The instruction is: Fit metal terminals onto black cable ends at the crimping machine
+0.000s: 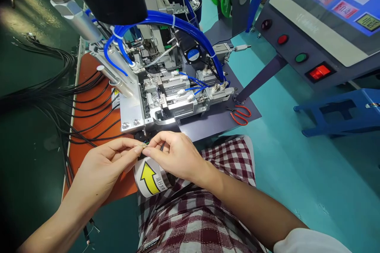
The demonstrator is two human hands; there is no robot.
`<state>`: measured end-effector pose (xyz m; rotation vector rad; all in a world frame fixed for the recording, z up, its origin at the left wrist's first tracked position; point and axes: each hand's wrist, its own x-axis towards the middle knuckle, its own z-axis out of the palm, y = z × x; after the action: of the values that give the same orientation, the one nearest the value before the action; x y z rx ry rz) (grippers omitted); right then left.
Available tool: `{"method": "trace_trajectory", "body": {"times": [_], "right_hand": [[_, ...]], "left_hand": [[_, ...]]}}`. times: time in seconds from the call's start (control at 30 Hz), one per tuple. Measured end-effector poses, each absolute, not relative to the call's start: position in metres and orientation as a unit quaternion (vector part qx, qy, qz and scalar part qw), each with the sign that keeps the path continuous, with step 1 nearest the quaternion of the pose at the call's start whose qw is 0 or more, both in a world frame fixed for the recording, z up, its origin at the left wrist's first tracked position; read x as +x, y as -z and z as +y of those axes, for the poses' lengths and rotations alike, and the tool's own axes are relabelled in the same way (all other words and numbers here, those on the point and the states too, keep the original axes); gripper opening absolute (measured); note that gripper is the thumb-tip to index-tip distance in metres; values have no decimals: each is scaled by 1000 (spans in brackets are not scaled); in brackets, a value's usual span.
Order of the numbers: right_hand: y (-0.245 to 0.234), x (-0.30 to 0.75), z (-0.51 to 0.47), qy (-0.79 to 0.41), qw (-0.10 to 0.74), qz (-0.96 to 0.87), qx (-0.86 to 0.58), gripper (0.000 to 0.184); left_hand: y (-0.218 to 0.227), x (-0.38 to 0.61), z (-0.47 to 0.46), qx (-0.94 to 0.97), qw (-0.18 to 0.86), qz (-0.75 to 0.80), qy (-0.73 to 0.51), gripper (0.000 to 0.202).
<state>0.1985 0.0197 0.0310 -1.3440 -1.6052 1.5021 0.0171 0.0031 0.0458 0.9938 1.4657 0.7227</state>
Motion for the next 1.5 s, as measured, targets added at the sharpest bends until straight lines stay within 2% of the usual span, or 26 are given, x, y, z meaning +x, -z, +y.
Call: {"method": "trace_trajectory", "body": {"times": [0.17,0.3,0.5,0.73,0.87,1.03,1.2,1.5], "right_hand": [[-35,198,19,-469,256,-682,-499,23],[-31,195,18,-441,275,-714,-469,24],[-17,194,22,-543,339,-631,-439,22],[-2,199,26,-619,369,-545,-430,24],[5,202,27,-629,369,-528,-435,27],[11,204,27,-644,364,-513,-436,30],[13,202,23,-646,361,-507,-442,28],[15,197,30,-635,372,-507,-450,29]], "left_hand": [[-43,18,3,432,571,629,-303,34],[-43,18,5,444,562,634,-290,33],[-44,19,8,522,499,625,-297,30],[-27,14,3,675,327,593,-293,14],[-24,11,4,757,238,537,-287,13],[-21,7,6,803,219,477,-283,18],[-17,4,4,817,209,460,-279,16],[-7,1,6,849,123,430,-282,23]]}}
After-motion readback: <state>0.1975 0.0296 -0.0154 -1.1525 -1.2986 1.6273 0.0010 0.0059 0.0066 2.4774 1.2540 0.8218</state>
